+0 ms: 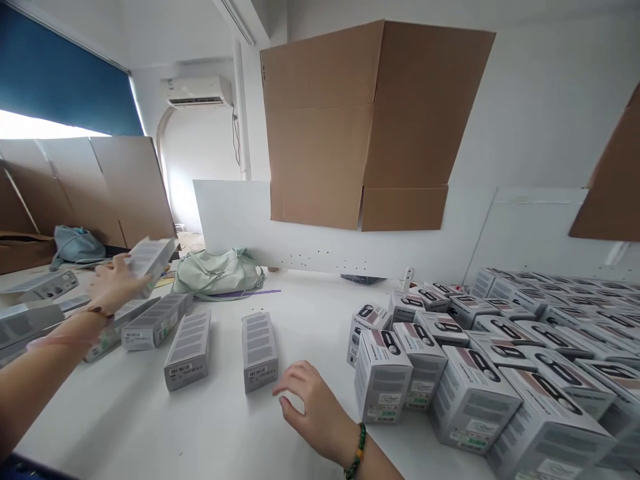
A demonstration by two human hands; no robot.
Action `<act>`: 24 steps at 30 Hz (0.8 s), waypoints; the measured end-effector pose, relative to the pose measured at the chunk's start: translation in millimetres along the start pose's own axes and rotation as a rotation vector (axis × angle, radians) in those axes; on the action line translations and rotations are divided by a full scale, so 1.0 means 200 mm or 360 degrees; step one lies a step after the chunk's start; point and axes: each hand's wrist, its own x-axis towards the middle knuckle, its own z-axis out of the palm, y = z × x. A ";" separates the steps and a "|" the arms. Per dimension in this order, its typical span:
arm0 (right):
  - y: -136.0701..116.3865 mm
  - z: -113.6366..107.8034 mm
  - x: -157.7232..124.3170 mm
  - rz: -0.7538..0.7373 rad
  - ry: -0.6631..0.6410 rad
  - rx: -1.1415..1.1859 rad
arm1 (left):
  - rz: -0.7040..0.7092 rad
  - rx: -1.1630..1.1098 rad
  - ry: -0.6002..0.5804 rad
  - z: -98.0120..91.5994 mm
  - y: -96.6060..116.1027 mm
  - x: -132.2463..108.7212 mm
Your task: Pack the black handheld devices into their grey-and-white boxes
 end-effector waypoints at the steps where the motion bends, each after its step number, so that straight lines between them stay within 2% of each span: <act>1: 0.00 0.00 0.02 0.0027 0.0056 0.0065 | 0.0112 -0.0052 0.0035 0.02 0.09 -0.04; 4: 0.03 0.01 0.13 0.0123 0.0345 0.0409 | 0.0494 -0.0217 -0.0007 0.11 0.35 -0.26; 5: 0.05 0.02 0.17 0.0159 0.0467 0.0563 | 0.0608 -0.0301 -0.0015 0.16 0.43 -0.39; 7: 0.09 0.03 0.25 0.0222 0.0698 0.0845 | 0.0960 -0.0692 -0.0059 0.27 0.53 -0.69; 10: 0.16 0.01 0.30 0.0306 0.0921 0.1066 | 0.1177 -0.0997 -0.0233 0.43 0.57 -1.15; 12: 0.19 -0.03 0.28 0.0384 0.1011 0.1115 | 0.1154 -0.1118 -0.0537 0.52 0.55 -1.33; 14: 0.20 -0.07 0.24 0.0433 0.1021 0.1169 | 0.0964 -0.1318 -0.0771 0.56 0.56 -1.36; 16: 0.21 -0.10 0.18 0.0410 0.0915 0.1247 | 0.0646 -0.1608 -0.0882 0.58 0.60 -1.26; 18: 0.21 -0.10 0.15 0.0355 0.0670 0.1313 | 0.0301 -0.1904 -0.1013 0.57 0.67 -1.12; 20: 0.21 -0.09 0.13 0.0313 0.0360 0.1348 | 0.0052 -0.2068 -0.1203 0.55 0.73 -1.00; 22: 0.22 -0.07 0.14 0.0302 0.0139 0.1376 | -0.0046 -0.2069 -0.1296 0.54 0.74 -0.93; 24: 0.22 -0.05 0.14 0.0337 0.0064 0.1398 | -0.0061 -0.1999 -0.1285 0.54 0.70 -0.90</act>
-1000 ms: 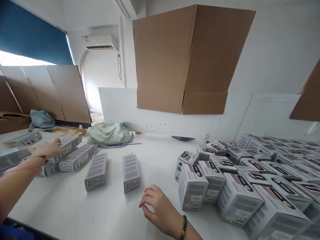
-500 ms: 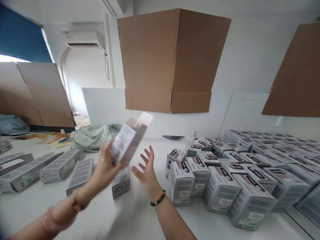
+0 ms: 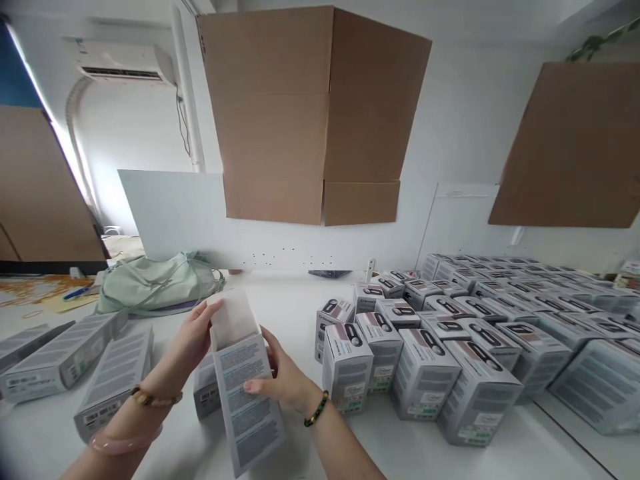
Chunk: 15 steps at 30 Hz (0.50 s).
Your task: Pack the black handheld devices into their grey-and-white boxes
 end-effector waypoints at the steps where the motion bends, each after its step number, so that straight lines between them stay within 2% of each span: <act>1: 0.00 0.00 0.00 0.0025 -0.0003 0.0006 | -0.0010 0.0020 0.0005 -0.03 -0.01 0.00; 5: 0.01 0.00 -0.01 0.0067 -0.0005 0.0037 | 0.0074 0.0227 -0.0083 -0.11 -0.06 0.01; 9: 0.01 0.01 -0.02 0.0092 0.0028 0.0048 | 0.0258 0.0445 -0.0113 -0.11 -0.06 0.02; 15: 0.07 -0.01 -0.02 0.0175 0.0019 -0.0075 | 0.0120 0.0359 -0.0180 -0.13 -0.04 0.02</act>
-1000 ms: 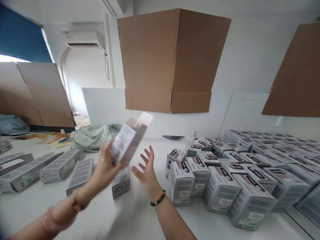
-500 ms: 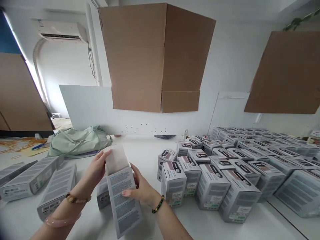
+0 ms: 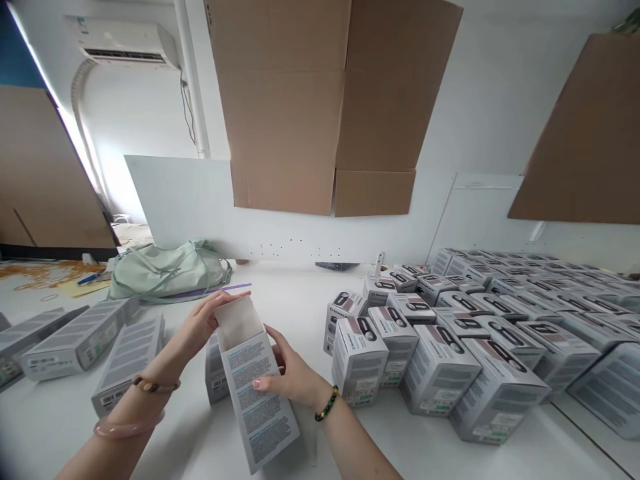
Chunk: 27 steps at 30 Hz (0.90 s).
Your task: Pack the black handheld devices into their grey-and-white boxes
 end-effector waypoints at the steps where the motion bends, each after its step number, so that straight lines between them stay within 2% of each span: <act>1: 0.01 0.00 0.00 0.0013 -0.0003 -0.0030 | -0.0030 -0.0014 0.0003 -0.01 0.00 0.00; 7: 0.01 -0.01 -0.01 0.0010 -0.0059 -0.0086 | -0.0153 -0.0018 -0.0051 -0.03 -0.03 0.02; 12: -0.03 -0.01 -0.02 0.0073 -0.0100 -0.0082 | -0.0173 0.0012 -0.0003 -0.02 -0.04 0.01; 15: -0.04 -0.01 -0.02 0.0124 0.0078 -0.0004 | -0.0176 -0.0103 -0.0068 -0.01 -0.04 -0.01; 18: -0.03 -0.01 0.00 0.0024 0.0440 0.0179 | -0.0179 -0.0243 -0.0196 0.03 -0.04 -0.04; 20: -0.03 0.00 0.01 -0.0073 0.0701 0.0279 | -0.0226 -0.0181 -0.0389 0.07 -0.03 -0.08; 21: -0.03 0.00 0.01 -0.0114 0.0765 0.0322 | -0.0256 -0.0127 -0.0508 0.10 -0.02 -0.11; 23: -0.03 0.01 0.02 -0.0166 0.0709 0.0404 | -0.0310 -0.0046 -0.0676 0.16 0.00 -0.15; 25: -0.03 0.02 0.02 -0.0173 0.0550 0.0459 | -0.0333 -0.0033 -0.0599 0.18 0.03 -0.18; 27: -0.03 0.02 0.01 -0.0126 0.0500 0.0428 | -0.0343 -0.0019 -0.0272 0.15 0.06 -0.18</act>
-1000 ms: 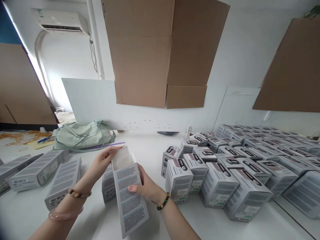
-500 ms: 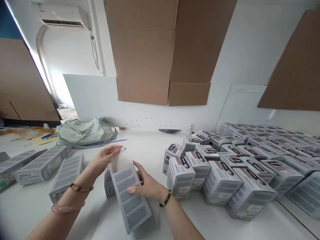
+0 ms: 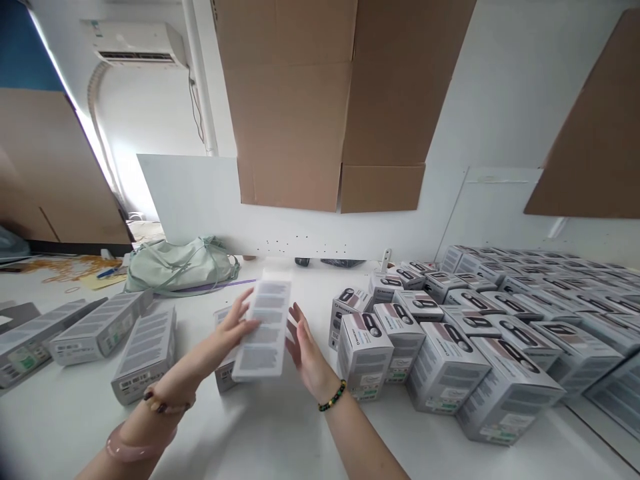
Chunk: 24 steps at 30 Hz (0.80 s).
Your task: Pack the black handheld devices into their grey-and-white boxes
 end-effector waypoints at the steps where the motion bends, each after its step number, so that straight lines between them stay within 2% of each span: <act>1: 0.00 0.00 0.00 0.0025 0.0011 -0.0050 | -0.0010 0.0012 0.0186 -0.04 0.01 0.00; 3: 0.02 0.00 0.00 0.0086 0.0029 -0.0170 | -0.0067 0.0082 0.0469 -0.13 0.00 0.01; 4: 0.03 -0.01 0.00 0.0123 0.0030 -0.0228 | -0.0106 0.0122 0.0547 -0.19 -0.01 0.02; 7: 0.08 -0.04 0.02 0.0219 0.0049 -0.0388 | -0.0223 0.0206 0.0640 -0.31 -0.07 0.06; 10: 0.14 -0.04 0.04 0.0252 0.0036 -0.0464 | -0.0260 0.0202 0.0654 -0.35 -0.13 0.08; 12: 0.16 -0.02 0.05 0.0217 -0.0027 -0.0446 | -0.0267 0.0195 0.0603 -0.33 -0.16 0.08; 15: 0.19 0.07 0.07 0.0108 -0.0139 -0.0332 | -0.0223 0.0185 0.0537 -0.26 -0.17 0.08; 19: 0.18 0.19 0.08 -0.0175 -0.0083 -0.0214 | -0.0043 0.0155 0.0479 -0.12 -0.10 0.08; 22: 0.14 0.21 0.07 -0.0414 -0.0070 -0.0337 | 0.0170 -0.0023 0.0492 -0.06 -0.02 0.08; 24: 0.09 0.17 0.10 -0.0517 -0.0014 -0.0632 | 0.0176 -0.0204 0.0577 -0.06 0.02 0.08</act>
